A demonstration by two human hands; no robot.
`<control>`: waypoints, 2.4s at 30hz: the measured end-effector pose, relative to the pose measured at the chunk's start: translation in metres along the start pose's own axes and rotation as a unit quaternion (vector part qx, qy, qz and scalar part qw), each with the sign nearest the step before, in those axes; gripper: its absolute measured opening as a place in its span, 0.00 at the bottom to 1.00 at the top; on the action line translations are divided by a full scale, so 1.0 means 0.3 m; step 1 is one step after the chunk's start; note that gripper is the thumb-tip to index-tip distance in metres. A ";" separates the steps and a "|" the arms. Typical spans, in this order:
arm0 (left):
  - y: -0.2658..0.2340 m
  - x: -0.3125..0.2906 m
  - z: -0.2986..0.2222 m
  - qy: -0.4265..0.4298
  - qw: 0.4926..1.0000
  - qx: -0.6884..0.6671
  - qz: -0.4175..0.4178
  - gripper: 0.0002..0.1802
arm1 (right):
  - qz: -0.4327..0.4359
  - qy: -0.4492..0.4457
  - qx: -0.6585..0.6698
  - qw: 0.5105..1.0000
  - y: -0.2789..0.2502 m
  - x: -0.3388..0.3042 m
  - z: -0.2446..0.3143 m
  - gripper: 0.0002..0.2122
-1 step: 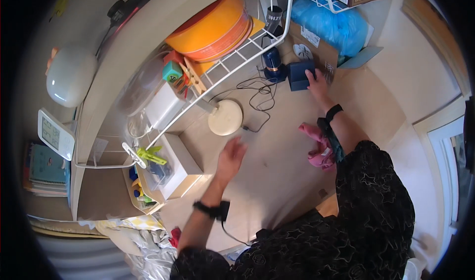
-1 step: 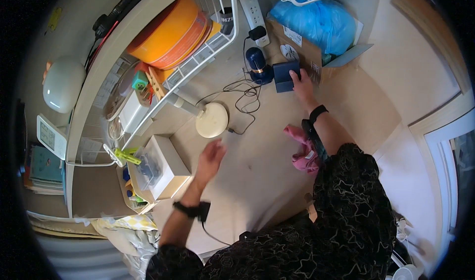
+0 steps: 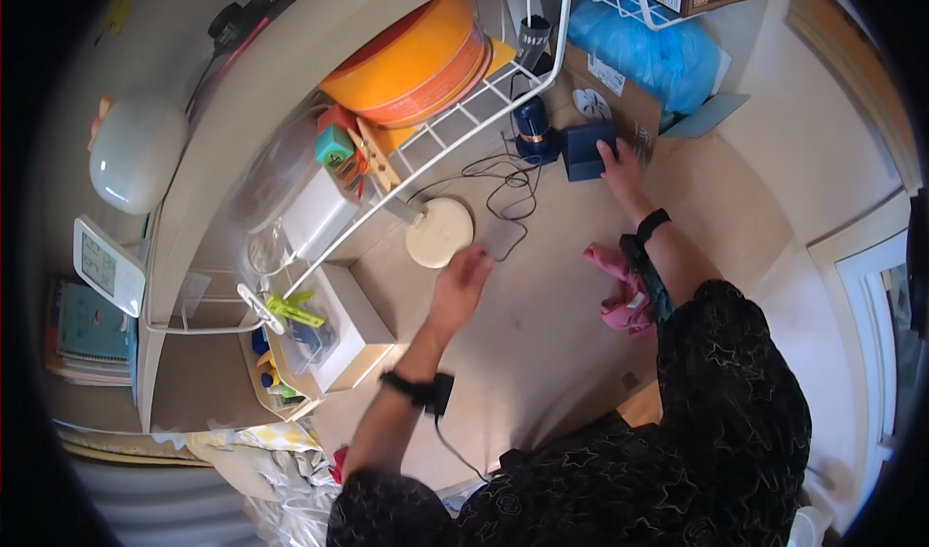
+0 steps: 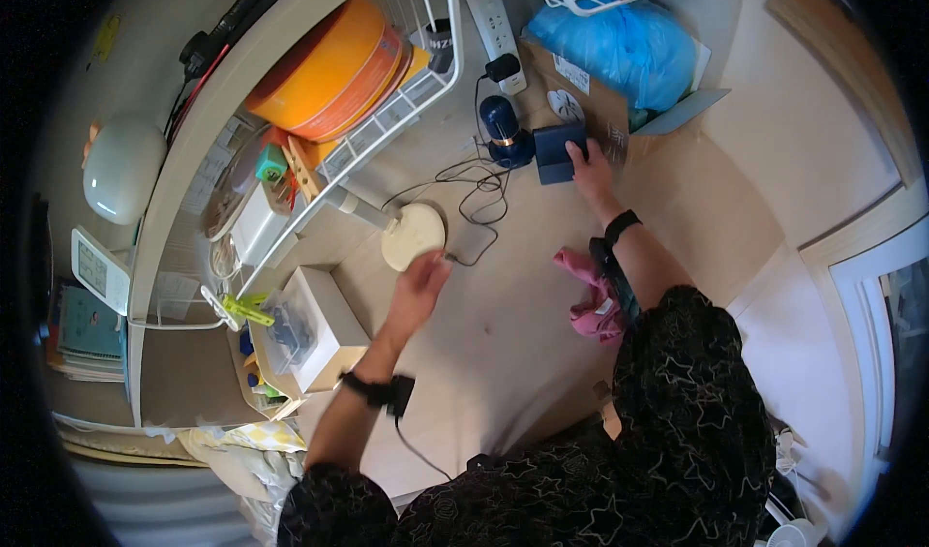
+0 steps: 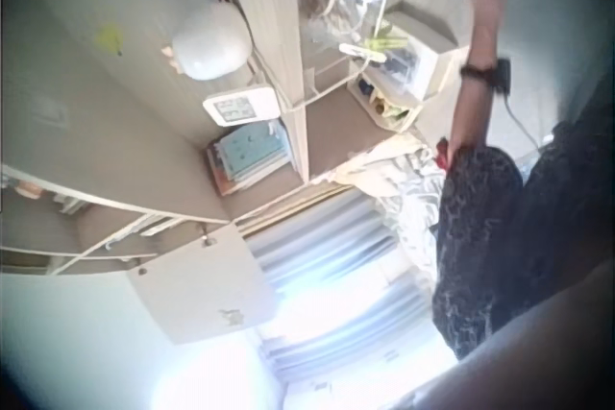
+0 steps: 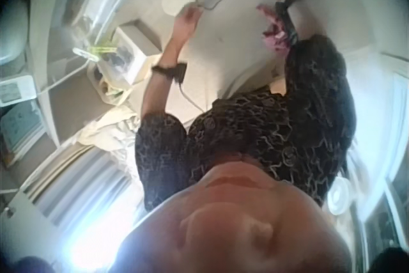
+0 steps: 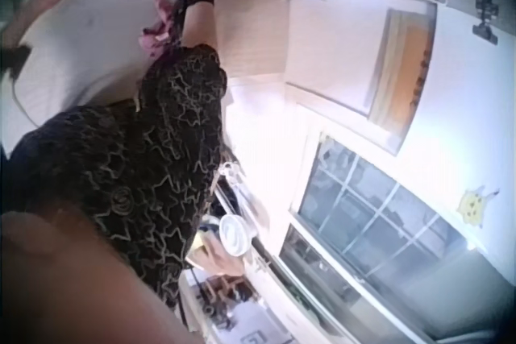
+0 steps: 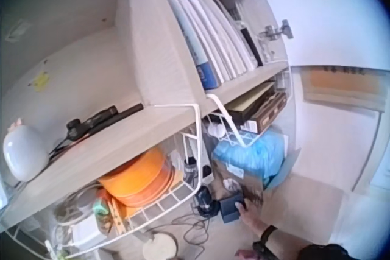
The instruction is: The recorder sorts items from boxes into bins and organizes a cluttered desk, then wipes the desk surface.
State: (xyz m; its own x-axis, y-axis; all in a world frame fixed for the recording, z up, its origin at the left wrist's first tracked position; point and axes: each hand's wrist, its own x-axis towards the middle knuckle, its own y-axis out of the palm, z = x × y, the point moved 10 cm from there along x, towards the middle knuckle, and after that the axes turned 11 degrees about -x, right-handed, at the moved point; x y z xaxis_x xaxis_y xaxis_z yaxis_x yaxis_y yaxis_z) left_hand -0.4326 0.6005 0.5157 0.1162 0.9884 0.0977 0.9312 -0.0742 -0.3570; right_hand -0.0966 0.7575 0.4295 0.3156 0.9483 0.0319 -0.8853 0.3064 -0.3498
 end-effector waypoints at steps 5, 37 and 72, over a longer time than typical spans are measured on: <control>0.306 0.531 -0.080 -0.049 0.995 -0.072 0.043 0.23 | -0.081 -0.031 -0.098 0.991 -0.031 0.021 -0.022 0.27; 0.221 0.601 0.168 0.076 0.941 -0.041 -0.326 0.32 | 0.068 -0.038 -0.036 0.996 0.164 0.250 0.024 0.31; 0.226 -0.049 0.027 -0.148 0.984 -0.016 0.100 0.44 | 0.068 -0.122 -0.296 0.945 0.055 0.029 0.082 0.40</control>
State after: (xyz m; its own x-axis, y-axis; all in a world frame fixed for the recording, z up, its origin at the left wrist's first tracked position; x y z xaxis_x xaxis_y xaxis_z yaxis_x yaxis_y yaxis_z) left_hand -0.3741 0.5820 0.4825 0.1972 0.9487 -0.2471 0.9108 -0.2705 -0.3120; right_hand -0.1170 0.7728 0.4468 0.0600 0.9885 0.1390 -0.5423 0.1492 -0.8269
